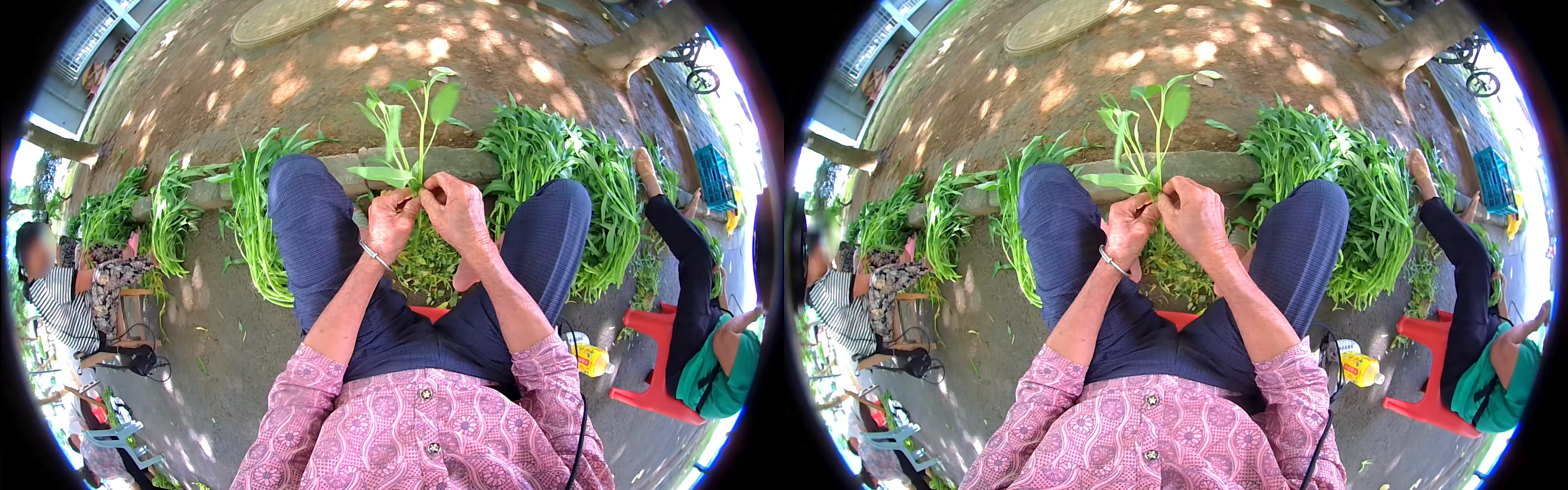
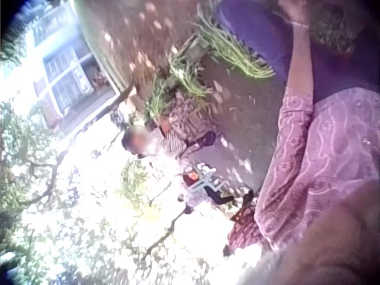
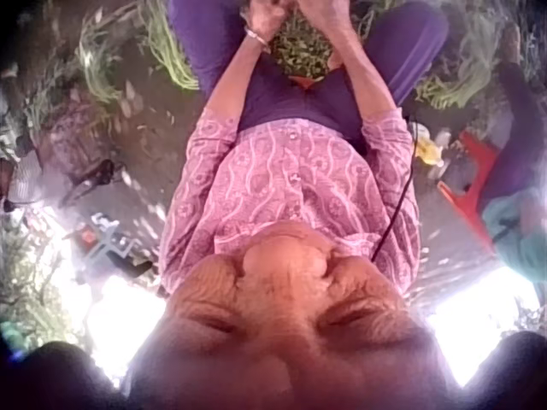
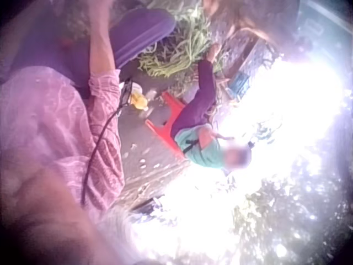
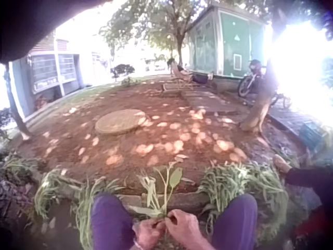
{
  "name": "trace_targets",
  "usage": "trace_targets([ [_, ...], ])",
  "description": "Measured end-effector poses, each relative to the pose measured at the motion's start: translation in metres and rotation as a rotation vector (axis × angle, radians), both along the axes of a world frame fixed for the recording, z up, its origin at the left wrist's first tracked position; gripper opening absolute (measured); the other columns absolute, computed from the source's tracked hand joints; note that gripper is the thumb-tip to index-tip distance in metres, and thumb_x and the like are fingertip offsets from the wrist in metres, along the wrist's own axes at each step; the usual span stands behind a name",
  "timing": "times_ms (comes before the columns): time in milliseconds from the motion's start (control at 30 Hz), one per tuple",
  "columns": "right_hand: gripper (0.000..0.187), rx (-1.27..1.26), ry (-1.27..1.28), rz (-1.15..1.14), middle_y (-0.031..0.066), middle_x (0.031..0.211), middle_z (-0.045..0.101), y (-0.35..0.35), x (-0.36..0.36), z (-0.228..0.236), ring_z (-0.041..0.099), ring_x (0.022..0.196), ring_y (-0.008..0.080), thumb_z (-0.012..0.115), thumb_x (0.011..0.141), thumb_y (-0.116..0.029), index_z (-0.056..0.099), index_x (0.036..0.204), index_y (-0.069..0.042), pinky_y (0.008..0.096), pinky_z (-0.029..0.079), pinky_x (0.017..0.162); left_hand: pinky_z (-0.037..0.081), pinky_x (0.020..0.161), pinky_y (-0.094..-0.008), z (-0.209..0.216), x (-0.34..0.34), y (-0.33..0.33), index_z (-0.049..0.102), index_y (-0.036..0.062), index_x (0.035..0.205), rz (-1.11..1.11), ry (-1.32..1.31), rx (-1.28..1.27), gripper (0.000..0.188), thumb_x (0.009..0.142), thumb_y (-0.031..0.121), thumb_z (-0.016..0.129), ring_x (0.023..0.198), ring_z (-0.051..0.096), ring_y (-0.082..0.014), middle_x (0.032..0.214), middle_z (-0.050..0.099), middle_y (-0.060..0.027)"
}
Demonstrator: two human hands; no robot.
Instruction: The person is stripping leaves from vegetable stems by hand. They pick up a stem from a pile, strip the leaves off, and place the stem into a separate pile.
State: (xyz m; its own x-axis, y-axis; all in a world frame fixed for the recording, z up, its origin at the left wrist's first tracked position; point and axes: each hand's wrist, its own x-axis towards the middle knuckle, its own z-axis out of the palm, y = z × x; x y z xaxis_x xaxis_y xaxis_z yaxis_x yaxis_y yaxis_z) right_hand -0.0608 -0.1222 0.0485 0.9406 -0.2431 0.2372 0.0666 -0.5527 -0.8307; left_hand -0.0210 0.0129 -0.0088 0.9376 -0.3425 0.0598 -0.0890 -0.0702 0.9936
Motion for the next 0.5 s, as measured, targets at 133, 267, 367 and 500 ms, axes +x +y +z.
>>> trace_targets([
  [133,0.012,0.227,0.040,0.046,0.0101,0.070,0.065,-0.007,-0.001,0.002,0.062,0.059,0.0167,0.065,0.078,-0.008,0.062,0.084,0.002,0.0303,0.048,0.056,0.040,0.051,-0.0217,0.020,-0.002,0.001,0.066,0.0015,0.083,0.013,0.251,-0.161,0.012,0.091,0.008,0.059,0.060,0.049,-0.0042,0.065,0.059,0.0006],
  [267,0.021,0.729,0.161,0.067,0.0029,0.077,0.064,-0.017,0.002,0.015,0.060,0.061,0.0096,0.060,0.083,-0.005,0.058,0.102,0.005,0.0224,0.048,0.054,0.048,0.059,-0.0258,0.028,0.006,0.008,0.066,0.0032,0.093,-0.004,0.572,-0.345,0.015,0.093,0.016,0.057,0.067,0.059,-0.0098,0.080,0.067,-0.0050],
  [367,0.033,0.846,0.059,0.037,0.0087,0.095,0.064,-0.021,0.004,0.020,0.065,0.075,0.0142,0.058,0.085,-0.008,0.055,0.117,0.004,0.0255,0.052,0.063,0.050,0.068,-0.0318,0.021,0.011,0.017,0.063,0.0036,0.097,-0.086,0.648,-0.476,0.018,0.093,0.020,0.058,0.077,0.062,-0.0143,0.087,0.067,-0.0089],
  [500,0.034,0.741,0.020,-0.015,0.0121,0.105,0.063,-0.036,0.002,0.017,0.066,0.083,0.0172,0.055,0.088,-0.010,0.056,0.119,0.002,0.0271,0.053,0.068,0.049,0.076,-0.0326,0.024,0.010,0.017,0.061,0.0049,0.101,-0.031,0.721,-0.563,0.018,0.093,0.020,0.056,0.089,0.061,-0.0176,0.099,0.065,-0.0083],
])
